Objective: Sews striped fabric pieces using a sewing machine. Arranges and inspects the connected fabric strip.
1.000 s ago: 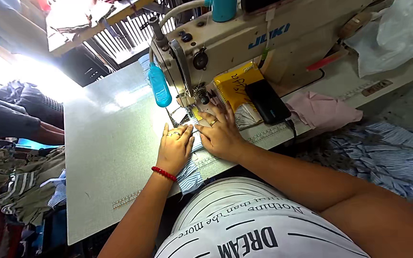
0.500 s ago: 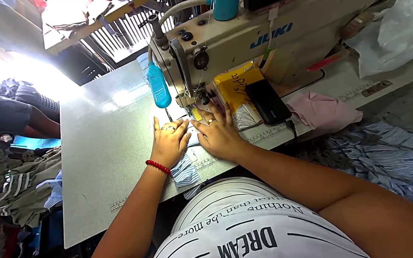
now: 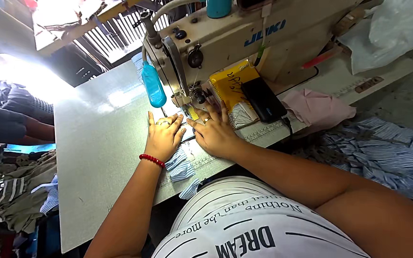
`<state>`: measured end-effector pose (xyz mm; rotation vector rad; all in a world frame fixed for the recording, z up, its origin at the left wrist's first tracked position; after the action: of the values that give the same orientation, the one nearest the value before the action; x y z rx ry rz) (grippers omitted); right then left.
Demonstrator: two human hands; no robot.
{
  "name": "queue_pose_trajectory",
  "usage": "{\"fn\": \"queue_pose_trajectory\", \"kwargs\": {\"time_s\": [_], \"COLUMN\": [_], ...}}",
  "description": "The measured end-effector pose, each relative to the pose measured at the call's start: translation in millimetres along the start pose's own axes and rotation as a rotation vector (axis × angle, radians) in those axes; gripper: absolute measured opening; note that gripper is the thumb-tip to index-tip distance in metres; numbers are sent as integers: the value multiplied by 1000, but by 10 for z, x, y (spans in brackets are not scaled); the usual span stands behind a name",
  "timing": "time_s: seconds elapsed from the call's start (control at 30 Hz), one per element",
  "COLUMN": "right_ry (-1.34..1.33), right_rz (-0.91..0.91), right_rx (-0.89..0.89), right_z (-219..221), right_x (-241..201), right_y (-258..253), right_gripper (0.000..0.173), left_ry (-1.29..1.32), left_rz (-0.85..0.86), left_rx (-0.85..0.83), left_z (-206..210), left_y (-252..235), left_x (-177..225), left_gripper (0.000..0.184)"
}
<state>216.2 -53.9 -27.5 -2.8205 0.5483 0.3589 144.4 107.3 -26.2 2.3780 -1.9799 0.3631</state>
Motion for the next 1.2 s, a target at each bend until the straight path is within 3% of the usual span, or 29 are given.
{"fn": "queue_pose_trajectory", "kwargs": {"time_s": [0.4,0.53,0.67,0.83,1.03,1.2], "right_ry": [7,-27,-60,-58,0,21], "right_rz": [15,-22,-95,-121,-95,-71], "right_rx": [21,180,293,206,184,125], "right_z": [13,-22,-62,-53,-21,-3], "right_x": [25,33,16,6,-2,-9], "right_y": [7,42,78,86,80,50], "right_gripper": [49,48,49,37,41,43], "left_ry": [-33,-39,123,224,42,5], "left_rz": [-25,-56,-123,-27,23,7], "left_rx": [-20,-39,55,65,39,46], "left_z": [21,2,-144,-83,50,25], "left_y": [-177,-232,-71,206,302,204], "left_x": [-137,-154,2,273,241,114], "left_gripper": [52,52,43,31,53,57]}}
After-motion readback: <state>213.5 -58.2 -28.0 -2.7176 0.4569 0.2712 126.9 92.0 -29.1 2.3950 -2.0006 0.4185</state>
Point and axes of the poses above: each hand's wrist, its own y-axis away from the middle knuckle, its own z-axis out of the palm, x = y × z, the point moved 4 cm from there along -y, towards the middle knuckle, and after that the axes turned 11 degrees about -z, right-handed, at the moved point
